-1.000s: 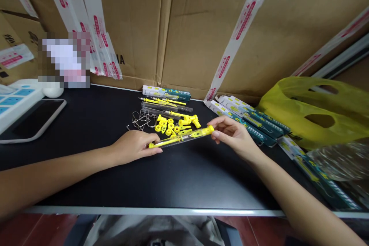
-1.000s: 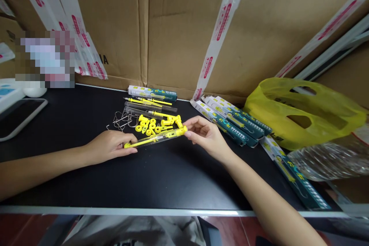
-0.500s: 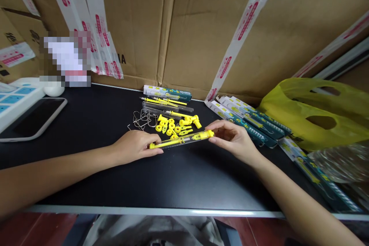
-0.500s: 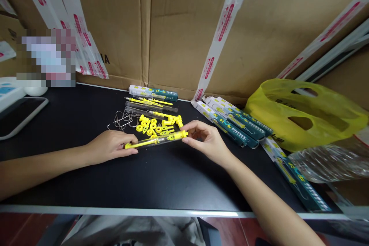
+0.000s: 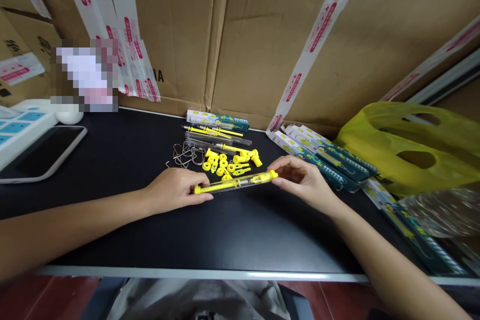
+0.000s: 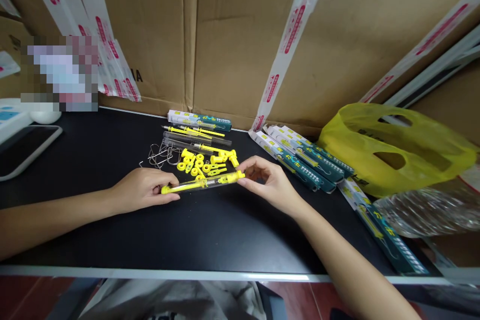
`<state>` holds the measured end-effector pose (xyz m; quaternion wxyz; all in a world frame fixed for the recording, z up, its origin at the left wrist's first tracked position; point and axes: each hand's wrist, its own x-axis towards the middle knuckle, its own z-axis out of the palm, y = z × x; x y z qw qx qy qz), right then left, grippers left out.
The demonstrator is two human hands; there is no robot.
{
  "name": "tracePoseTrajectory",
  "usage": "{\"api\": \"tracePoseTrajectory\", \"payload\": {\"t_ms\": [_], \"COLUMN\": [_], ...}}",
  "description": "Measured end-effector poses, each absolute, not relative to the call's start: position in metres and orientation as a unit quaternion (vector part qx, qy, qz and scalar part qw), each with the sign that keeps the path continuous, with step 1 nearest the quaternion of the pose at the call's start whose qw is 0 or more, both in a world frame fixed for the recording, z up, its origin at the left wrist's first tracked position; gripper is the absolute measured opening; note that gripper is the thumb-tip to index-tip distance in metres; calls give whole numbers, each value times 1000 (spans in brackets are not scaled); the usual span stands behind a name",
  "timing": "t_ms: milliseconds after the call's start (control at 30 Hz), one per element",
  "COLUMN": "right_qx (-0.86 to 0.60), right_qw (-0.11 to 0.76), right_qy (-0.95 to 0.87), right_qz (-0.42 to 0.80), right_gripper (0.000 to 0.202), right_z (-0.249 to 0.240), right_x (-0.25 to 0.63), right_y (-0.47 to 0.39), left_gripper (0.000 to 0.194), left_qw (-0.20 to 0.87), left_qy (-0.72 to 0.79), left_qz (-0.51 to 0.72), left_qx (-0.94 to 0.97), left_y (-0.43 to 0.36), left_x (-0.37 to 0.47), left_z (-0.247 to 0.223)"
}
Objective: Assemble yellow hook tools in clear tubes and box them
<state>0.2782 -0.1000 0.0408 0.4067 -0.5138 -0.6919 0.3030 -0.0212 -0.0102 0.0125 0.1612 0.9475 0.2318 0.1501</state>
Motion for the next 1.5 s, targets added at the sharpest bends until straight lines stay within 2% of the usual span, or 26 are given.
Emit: {"api": "tracePoseTrajectory", "payload": {"t_ms": [267,433,667,867,1233,1500], "right_qx": [-509,-479,-510,-533,-530,-532], "right_qw": [444,413,403,412,447,420], "right_qy": [-588,-592,-601,-604,-611,-650], "right_qz": [446,499,465,427,382,344], "right_gripper": [26,31,29,29,30,30], "right_z": [33,29,28,31,36,37], "right_x": [267,266,275,286,284,276], "right_y": [-97,-96,-90,-89,-90,-96], "left_gripper": [32,31,38,31,31,38], "left_qw": [150,165,224,249,262,281], "left_qy": [251,262,259,228,234,248], "left_qz": [176,175,173,220,216,199], "left_qx": [940,935,923,915,911,906], "left_y": [-10,-10,-10,-8,-7,-9], "left_x": [-22,-21,-21,-21,-21,-22], "left_z": [12,13,11,7,8,12]}}
